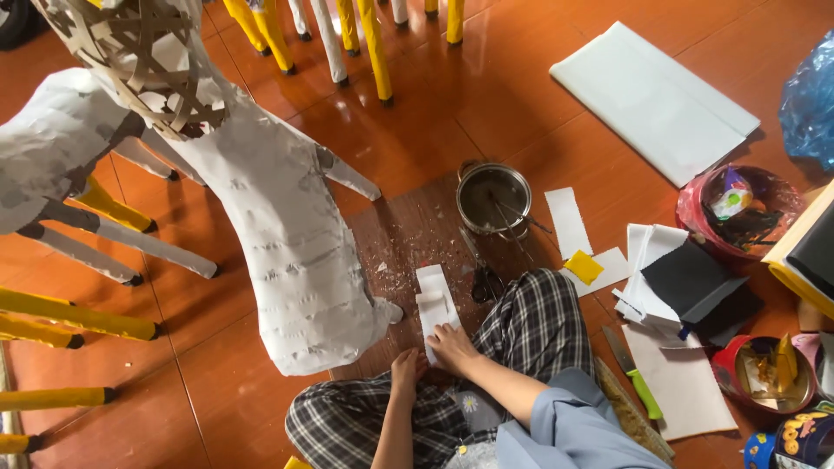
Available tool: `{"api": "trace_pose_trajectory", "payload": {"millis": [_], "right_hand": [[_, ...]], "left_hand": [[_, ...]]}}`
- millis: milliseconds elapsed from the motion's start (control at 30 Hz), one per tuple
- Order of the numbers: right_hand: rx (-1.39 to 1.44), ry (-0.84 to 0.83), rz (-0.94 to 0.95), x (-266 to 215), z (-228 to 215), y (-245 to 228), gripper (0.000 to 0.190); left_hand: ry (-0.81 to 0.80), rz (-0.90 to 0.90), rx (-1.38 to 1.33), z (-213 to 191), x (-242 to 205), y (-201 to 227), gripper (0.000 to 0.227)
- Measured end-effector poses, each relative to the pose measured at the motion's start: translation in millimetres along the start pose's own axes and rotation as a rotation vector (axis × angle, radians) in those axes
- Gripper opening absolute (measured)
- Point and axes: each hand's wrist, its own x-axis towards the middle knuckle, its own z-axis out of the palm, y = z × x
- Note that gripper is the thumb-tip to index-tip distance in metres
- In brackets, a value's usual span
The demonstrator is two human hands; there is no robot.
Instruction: Applying paper strips and glue to a bamboo frame to create a paper horse.
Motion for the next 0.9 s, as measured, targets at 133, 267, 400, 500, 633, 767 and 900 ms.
{"api": "trace_pose_trajectory", "payload": {"millis": [133, 267, 400, 500, 633, 767, 900], "right_hand": [[0.042, -0.031, 0.051, 1, -8, -3, 0.029], [0.091, 0.063, -0.034, 0, 1, 4, 0.030], [0.024, -0.049, -0.026, -2, -17, -8, 0.028], [0.053, -0.081, -0.021, -5, -18, -6, 0.042], [0.150, 0.051, -0.017, -10, -15, -5, 0.015], [0.240, 0.215, -0.002, -15, -30, -21, 0.017], [0.412, 0.196, 0.023, -25, -51, -44, 0.016]], "left_hand": [[-0.052, -0.048, 0.113, 8, -14, 12, 0.043], [0.021, 0.009, 0.118, 11, -16, 12, 0.036], [-0.031, -0.071, 0.069, 8, -13, 12, 0.041], [-0.130, -0.065, 0.039, 10, -18, 14, 0.052], [-0.069, -0.093, 0.014, 17, -21, 22, 0.042], [-0.237, -0.080, -0.105, 29, -40, 35, 0.037], [-0.287, -0.106, -0.131, 37, -43, 38, 0.051]]}}
